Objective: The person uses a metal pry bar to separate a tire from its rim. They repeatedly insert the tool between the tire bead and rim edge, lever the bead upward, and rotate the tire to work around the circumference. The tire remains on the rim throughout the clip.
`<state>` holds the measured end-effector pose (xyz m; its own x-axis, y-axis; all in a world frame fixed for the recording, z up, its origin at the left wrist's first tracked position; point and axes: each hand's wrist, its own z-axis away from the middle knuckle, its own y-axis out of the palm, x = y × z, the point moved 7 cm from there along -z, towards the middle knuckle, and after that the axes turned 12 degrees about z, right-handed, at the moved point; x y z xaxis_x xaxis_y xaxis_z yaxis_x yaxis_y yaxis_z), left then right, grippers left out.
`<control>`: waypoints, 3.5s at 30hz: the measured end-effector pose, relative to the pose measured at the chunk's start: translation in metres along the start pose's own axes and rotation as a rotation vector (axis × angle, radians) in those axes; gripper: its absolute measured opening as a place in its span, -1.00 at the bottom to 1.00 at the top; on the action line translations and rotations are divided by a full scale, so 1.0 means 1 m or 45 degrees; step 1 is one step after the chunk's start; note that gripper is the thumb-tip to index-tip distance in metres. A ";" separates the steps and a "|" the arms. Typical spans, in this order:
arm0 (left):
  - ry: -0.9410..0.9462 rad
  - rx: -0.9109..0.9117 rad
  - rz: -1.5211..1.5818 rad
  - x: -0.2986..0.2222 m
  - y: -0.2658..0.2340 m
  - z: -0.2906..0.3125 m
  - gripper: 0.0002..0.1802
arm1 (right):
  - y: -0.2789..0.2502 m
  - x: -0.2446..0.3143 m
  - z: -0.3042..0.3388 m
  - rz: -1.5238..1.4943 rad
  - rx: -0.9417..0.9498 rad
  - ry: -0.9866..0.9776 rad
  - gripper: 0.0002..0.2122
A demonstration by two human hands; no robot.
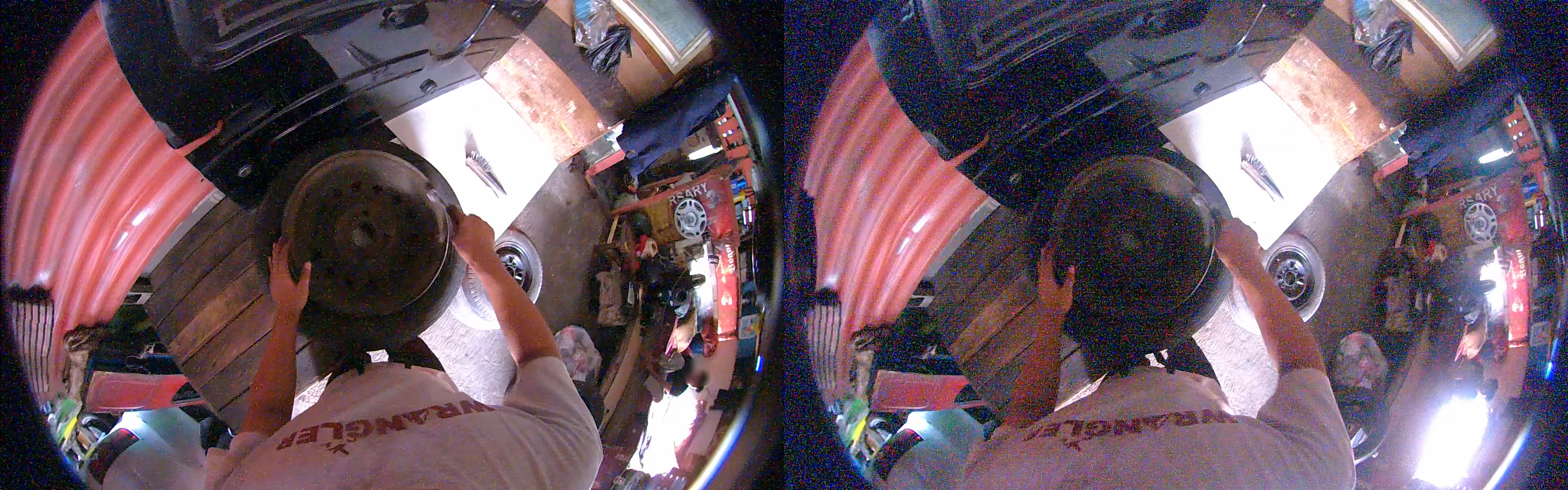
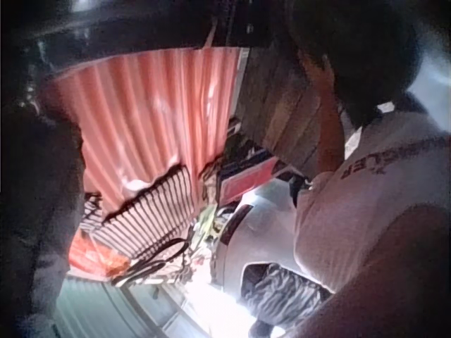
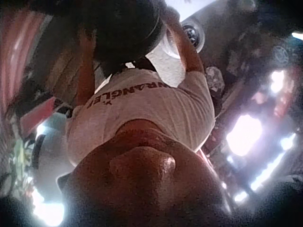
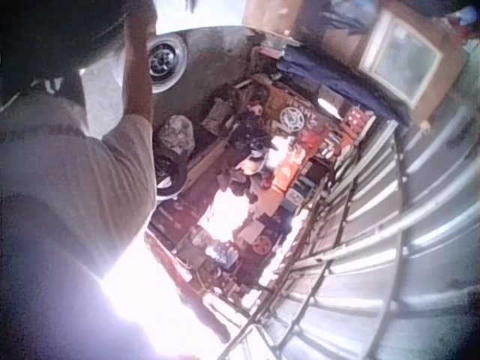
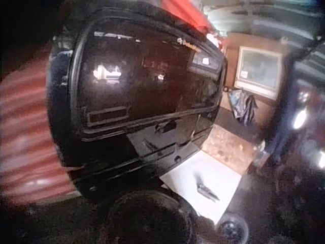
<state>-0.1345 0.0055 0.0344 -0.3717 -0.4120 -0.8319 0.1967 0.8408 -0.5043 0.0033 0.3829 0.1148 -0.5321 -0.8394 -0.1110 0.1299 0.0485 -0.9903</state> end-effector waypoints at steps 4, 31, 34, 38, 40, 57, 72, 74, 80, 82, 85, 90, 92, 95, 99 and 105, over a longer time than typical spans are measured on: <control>-0.006 0.008 -0.016 0.005 0.000 0.000 -0.29 | -0.010 0.036 -0.051 0.036 0.008 0.008 -0.74; -0.102 -0.031 -0.035 0.007 -0.004 0.002 -0.26 | 0.016 0.003 -0.014 -0.246 0.034 0.156 -0.69; -0.127 -0.024 -0.028 0.002 -0.003 -0.001 -0.26 | 0.047 0.007 -0.047 -0.258 0.012 0.124 -0.69; -0.195 -0.022 0.018 0.007 -0.004 -0.002 -0.25 | 0.021 0.055 -0.084 0.009 0.034 -0.009 -0.70; -0.186 -0.040 0.051 0.007 -0.005 0.000 -0.23 | -0.002 0.058 -0.082 -0.141 -0.012 0.052 -0.70; -0.250 -0.047 -0.027 0.016 0.002 0.008 -0.19 | 0.020 0.048 -0.101 -0.227 0.027 -0.240 -0.65; -0.339 -0.267 -0.181 -0.002 0.003 0.020 -0.23 | 0.012 0.052 -0.133 -0.349 -0.073 -0.319 -0.68; -0.487 -0.339 -0.141 -0.011 0.010 0.035 -0.21 | 0.021 0.050 -0.129 -0.331 -0.037 -0.318 -0.69; -0.453 -0.408 -0.087 -0.010 0.010 0.061 -0.20 | -0.006 0.020 -0.099 -0.402 -0.012 -0.362 -0.70; -0.423 -0.395 -0.060 -0.006 0.011 0.061 -0.21 | 0.009 0.041 -0.117 -0.351 -0.120 -0.422 -0.68; -0.382 -0.415 -0.025 -0.004 0.011 0.057 -0.23 | -0.013 0.094 -0.136 -0.285 -0.036 -0.507 -0.68; -0.304 -0.469 0.069 -0.003 0.007 0.063 -0.24 | -0.032 0.096 -0.131 -0.313 -0.087 -0.577 -0.69; -0.262 -0.508 0.206 0.004 0.004 0.066 -0.24 | -0.015 0.065 -0.124 -0.337 -0.099 -0.482 -0.69; -0.178 -0.528 0.410 0.003 0.002 0.068 -0.25 | 0.002 0.052 -0.123 -0.369 -0.113 -0.458 -0.68; -0.183 -0.540 0.493 0.007 0.006 0.058 -0.25 | 0.033 0.086 -0.154 -0.325 -0.288 -0.575 -0.68; -0.180 -0.545 0.508 0.006 0.003 0.063 -0.24 | 0.005 0.101 -0.141 -0.263 -0.252 -0.568 -0.70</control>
<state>-0.0794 -0.0165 0.0129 -0.2147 -0.0536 -0.9752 -0.0975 0.9947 -0.0332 -0.1675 0.3744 0.0866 -0.1168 -0.9889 0.0918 -0.1234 -0.0773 -0.9893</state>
